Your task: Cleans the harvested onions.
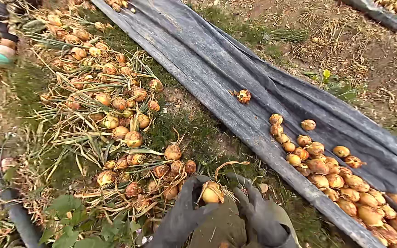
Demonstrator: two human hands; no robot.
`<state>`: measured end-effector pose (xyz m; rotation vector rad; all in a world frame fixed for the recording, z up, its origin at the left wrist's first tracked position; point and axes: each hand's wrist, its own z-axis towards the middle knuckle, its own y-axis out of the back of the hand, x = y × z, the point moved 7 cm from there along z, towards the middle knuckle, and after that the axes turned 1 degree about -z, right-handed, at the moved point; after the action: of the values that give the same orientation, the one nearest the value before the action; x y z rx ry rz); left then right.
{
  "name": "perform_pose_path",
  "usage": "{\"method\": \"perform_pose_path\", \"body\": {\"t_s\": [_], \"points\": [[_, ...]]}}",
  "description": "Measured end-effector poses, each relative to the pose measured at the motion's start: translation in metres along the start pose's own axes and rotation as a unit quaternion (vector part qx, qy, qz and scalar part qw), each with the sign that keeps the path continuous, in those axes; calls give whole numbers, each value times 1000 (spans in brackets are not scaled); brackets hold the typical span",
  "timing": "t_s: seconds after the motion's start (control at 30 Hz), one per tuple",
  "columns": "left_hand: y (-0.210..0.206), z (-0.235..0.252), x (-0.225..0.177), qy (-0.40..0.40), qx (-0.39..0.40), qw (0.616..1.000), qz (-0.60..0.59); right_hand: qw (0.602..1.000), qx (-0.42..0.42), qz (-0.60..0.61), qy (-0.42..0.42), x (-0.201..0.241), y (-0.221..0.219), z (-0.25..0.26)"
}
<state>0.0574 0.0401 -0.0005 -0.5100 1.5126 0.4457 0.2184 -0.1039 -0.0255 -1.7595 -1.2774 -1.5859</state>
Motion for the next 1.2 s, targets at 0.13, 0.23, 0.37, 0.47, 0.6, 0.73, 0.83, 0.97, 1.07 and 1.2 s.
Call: {"method": "perform_pose_path", "body": {"t_s": [0.13, 0.23, 0.37, 0.47, 0.6, 0.73, 0.83, 0.97, 1.07, 1.2], "points": [[-21, -39, -25, -63, 71, 990, 104, 995, -6, 77, 68, 22, -45, -41], [-25, -77, -19, 5, 73, 978, 197, 997, -8, 57, 48, 14, -55, -69], [-52, -128, 3, 204, 140, 955, 164, 971, -25, -222, 85, 13, -45, -108], [-77, -148, 16, 282, 120, 951, 43, 939, -77, -286, 177, 22, -28, -125], [-76, -144, 0, 264, 64, 952, 140, 977, -136, -82, 139, -2, 11, -136], [-93, -122, -41, 178, 51, 924, 335, 975, 32, -212, -61, -54, 16, -147], [-129, -116, -57, 205, 145, 871, 422, 988, 57, -130, -64, -62, 1, -157], [-173, -126, -31, 212, 307, 801, 468, 990, -4, 56, -127, -73, -1, -163], [-158, -117, -6, 219, 290, 784, 504, 993, 26, -103, -42, -62, 18, -165], [-143, -85, -24, 348, 219, 745, 525, 941, 23, -338, 27, -27, 48, -115]]}}
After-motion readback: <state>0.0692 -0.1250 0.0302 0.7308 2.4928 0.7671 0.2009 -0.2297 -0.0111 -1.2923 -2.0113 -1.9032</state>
